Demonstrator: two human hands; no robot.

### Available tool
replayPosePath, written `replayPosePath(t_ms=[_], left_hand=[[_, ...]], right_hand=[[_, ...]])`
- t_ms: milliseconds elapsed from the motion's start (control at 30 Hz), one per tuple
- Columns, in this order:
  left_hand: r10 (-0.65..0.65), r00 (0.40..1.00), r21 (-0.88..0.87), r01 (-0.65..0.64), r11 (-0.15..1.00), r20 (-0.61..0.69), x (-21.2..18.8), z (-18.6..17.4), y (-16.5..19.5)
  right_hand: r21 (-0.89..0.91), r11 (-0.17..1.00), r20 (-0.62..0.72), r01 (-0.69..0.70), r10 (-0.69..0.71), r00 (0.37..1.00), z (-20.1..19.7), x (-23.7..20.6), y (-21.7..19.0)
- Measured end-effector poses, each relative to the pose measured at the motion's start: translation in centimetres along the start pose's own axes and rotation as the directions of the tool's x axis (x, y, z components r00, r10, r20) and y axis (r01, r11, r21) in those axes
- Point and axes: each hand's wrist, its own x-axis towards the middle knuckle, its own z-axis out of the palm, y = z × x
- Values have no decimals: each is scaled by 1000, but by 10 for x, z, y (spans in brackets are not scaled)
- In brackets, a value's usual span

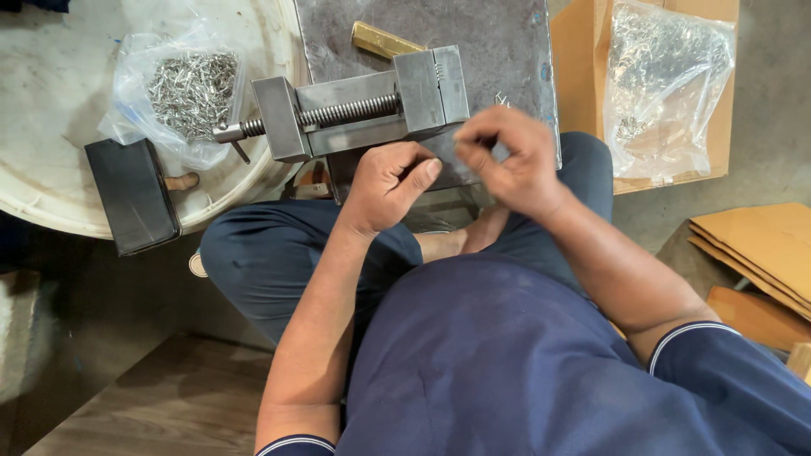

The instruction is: The person sits on the floor and uses a bench vise to assemble small metal components. They pick up metal pieces from a plastic bag, place them into the vise, and tighten the screw mechanism to secure the parts together.

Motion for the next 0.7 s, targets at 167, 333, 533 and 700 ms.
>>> replayPosePath(t_ms=[167, 333, 533, 700], left_hand=[[-11, 999, 83, 16, 996, -51, 1, 4, 7], [114, 991, 138, -104, 985, -72, 1, 4, 10], [39, 997, 121, -30, 992, -73, 2, 3, 9], [78, 994, 123, -69, 990, -75, 2, 3, 8]], right_hand=[[-181, 975, -16, 126, -131, 991, -19, 52, 4], [-243, 958, 65, 151, -139, 988, -18, 76, 7], [-220, 968, 51, 119, -110, 993, -16, 79, 7], [-278, 944, 77, 180, -165, 983, -16, 82, 7]])
